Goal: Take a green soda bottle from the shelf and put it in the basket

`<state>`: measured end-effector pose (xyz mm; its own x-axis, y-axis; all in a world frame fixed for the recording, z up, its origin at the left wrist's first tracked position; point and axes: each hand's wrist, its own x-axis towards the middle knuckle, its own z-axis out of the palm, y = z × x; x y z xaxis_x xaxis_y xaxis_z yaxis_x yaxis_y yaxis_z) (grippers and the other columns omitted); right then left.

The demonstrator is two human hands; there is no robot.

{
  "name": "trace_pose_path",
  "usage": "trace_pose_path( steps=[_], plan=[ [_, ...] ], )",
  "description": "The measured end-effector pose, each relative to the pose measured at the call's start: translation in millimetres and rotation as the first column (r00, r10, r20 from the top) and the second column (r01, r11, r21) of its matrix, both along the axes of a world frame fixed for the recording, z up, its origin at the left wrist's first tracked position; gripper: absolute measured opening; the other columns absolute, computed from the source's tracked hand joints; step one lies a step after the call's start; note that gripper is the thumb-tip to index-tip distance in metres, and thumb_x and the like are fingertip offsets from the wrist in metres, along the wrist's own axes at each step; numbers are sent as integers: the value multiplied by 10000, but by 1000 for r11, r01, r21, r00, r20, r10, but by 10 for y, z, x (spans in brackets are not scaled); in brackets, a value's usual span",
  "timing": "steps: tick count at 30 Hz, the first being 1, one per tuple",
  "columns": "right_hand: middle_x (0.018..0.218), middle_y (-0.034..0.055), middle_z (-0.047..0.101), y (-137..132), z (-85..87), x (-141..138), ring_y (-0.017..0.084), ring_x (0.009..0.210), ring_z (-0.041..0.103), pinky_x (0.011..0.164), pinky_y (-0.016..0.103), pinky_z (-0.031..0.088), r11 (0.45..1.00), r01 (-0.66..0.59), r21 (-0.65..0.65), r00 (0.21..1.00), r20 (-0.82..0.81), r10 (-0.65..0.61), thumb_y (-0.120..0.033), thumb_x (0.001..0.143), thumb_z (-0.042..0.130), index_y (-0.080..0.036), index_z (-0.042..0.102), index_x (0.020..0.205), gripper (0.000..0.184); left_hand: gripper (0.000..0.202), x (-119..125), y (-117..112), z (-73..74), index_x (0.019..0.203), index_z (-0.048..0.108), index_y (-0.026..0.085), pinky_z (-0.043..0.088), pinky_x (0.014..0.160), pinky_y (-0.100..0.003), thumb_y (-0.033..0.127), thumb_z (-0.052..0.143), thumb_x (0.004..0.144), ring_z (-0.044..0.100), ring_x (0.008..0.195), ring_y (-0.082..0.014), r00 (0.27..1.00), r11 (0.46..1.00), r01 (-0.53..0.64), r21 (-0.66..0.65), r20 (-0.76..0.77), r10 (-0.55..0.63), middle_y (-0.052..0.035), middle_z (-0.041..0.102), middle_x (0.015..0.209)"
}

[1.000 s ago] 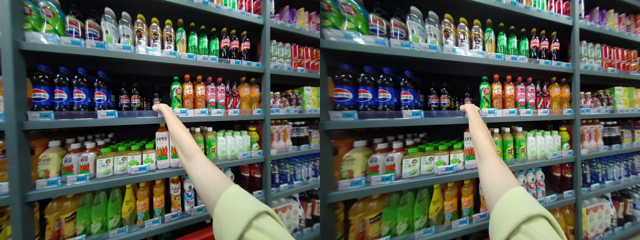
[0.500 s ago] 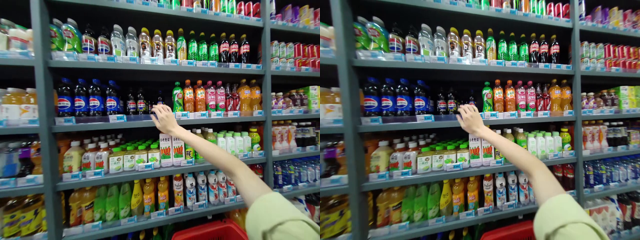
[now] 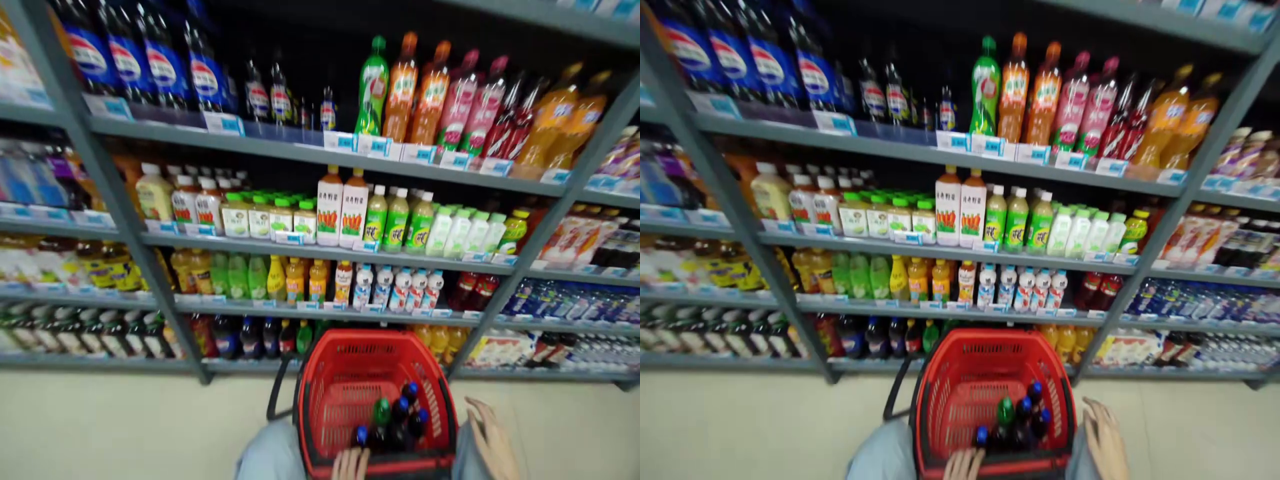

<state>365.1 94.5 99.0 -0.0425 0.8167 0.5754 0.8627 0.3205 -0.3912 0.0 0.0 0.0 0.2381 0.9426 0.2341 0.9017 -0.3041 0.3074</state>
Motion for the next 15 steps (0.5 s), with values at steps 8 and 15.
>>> trace_pose_path(
  steps=[8,15],
  plan=[
    [1569,120,453,-1012,37,-75,364,1518,258,1193,648,278,928,275,-254,898,412,-153,-435,992,316,-145,651,1315,547,540,383,-288,575,1410,561,161,278,1210,-482,272,528,883,477,1299,-318,983,952,-134,-276,86,163,-136,587,1360],
    [1522,123,506,-936,75,-17,336,1488,281,1187,605,255,936,261,-238,915,370,-161,-425,991,376,-164,664,1260,473,362,373,-161,815,1263,638,199,382,1079,-462,360,494,973,528,1183,-309,986,947,-76,-313,120,119,-115,640,1237]
  ],
)
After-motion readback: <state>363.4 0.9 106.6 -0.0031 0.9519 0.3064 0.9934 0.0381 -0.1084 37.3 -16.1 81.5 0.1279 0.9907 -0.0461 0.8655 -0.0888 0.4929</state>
